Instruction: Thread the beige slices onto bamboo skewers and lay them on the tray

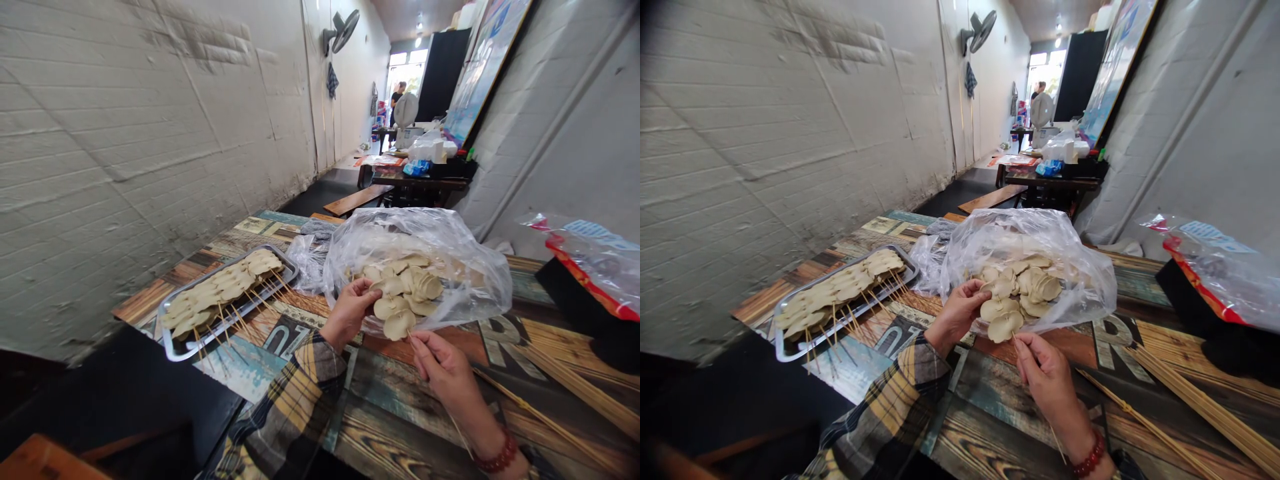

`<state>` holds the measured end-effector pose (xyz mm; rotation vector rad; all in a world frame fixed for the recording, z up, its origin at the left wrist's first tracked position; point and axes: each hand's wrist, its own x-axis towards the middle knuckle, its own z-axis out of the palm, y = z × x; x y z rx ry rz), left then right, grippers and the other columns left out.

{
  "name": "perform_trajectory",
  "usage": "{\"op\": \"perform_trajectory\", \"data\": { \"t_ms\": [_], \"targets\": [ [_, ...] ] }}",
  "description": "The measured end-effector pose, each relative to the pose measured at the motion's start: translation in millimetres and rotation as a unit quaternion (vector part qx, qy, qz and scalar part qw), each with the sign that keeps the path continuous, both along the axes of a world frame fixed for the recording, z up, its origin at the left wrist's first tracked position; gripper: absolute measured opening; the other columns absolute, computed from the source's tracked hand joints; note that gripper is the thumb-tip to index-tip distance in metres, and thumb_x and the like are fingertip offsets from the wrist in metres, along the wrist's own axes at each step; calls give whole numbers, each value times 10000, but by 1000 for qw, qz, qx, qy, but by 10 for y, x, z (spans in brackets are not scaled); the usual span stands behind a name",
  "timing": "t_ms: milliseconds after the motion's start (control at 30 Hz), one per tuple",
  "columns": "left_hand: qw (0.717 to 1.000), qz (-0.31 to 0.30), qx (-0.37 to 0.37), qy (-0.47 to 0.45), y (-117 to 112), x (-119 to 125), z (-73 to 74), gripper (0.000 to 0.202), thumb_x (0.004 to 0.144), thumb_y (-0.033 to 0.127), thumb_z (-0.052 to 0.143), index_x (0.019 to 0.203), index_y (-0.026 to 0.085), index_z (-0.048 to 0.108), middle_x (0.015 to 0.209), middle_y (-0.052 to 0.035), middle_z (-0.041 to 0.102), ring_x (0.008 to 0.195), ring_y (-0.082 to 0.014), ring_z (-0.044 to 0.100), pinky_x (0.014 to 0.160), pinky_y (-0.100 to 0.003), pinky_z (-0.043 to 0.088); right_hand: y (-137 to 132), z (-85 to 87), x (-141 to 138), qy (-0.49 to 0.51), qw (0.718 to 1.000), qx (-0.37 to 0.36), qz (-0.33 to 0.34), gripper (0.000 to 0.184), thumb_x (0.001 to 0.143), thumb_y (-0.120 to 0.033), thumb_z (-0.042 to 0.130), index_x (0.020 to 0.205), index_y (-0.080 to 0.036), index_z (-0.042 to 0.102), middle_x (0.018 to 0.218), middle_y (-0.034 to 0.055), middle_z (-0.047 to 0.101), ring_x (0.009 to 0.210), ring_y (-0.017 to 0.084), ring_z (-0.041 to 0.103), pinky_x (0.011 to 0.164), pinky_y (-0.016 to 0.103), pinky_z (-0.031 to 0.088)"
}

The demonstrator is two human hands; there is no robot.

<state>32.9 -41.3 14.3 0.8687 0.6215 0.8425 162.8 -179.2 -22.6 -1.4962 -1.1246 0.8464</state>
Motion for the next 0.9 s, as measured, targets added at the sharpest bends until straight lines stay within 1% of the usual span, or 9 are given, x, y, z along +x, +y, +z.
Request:
{"op": "perform_trajectory", "data": {
  "t_ms": [100,167,267,400,467,567,667,767,900],
  "targets": [
    [1000,-1,12,9,9,-6,0,407,499,344,876,721,147,596,608,44,573,499,-53,485,474,-173,346,-6,-9,1,-4,1000,8,-6,407,879,-544,502,846,-163,641,445,-66,437,424,100,391,451,220,315],
    [1000,-19,9,9,12,-17,1,389,523,348,867,722,142,605,619,42,572,514,-51,491,490,-174,361,-9,-17,5,-15,1000,11,-11,391,884,-531,501,844,-168,639,455,-64,442,435,101,399,459,219,318],
    [999,-37,-12,-7,14,-27,3,364,572,373,847,750,134,638,671,19,600,570,-62,533,546,-184,410,-12,-21,5,-35,999,19,-8,368,897,-504,492,833,-173,640,459,-64,441,444,104,409,474,222,329],
    [998,-17,-44,-53,-14,-1,17,369,587,382,842,804,128,685,734,-17,655,650,-87,588,629,-194,458,-10,-21,-15,-62,998,26,4,337,911,-466,486,891,-174,654,471,-63,457,449,111,434,481,226,344],
    [996,-38,-50,-67,-43,21,30,383,594,384,840,834,122,698,760,-45,681,682,-115,613,668,-219,480,-9,-23,-26,-76,997,29,5,334,916,-458,481,906,-176,660,477,-62,462,446,113,442,477,226,349],
    [995,-57,-47,-72,-79,46,39,370,600,381,836,817,113,700,752,-69,697,673,-140,626,669,-240,489,-4,-38,-29,-99,994,36,0,333,916,-453,479,908,-179,669,479,-61,469,442,114,455,473,224,361],
    [996,-42,-47,-69,-79,55,23,347,593,367,838,785,117,696,729,-66,697,646,-140,624,653,-241,489,5,-70,-16,-125,991,41,-2,336,913,-450,484,927,-180,683,479,-58,483,439,114,477,473,221,377],
    [996,-7,-54,-67,-41,51,-8,357,580,364,841,794,118,694,711,-59,692,624,-139,619,649,-248,491,14,-100,0,-146,988,42,5,348,915,-446,480,958,-176,695,480,-48,513,435,120,505,461,219,392],
    [995,27,-59,-70,11,46,-47,385,565,370,845,807,114,691,699,-51,676,629,-133,614,666,-246,486,13,-91,11,-178,983,52,11,354,930,-427,453,963,-180,704,492,-24,574,422,133,544,432,219,425]
  ]
}}
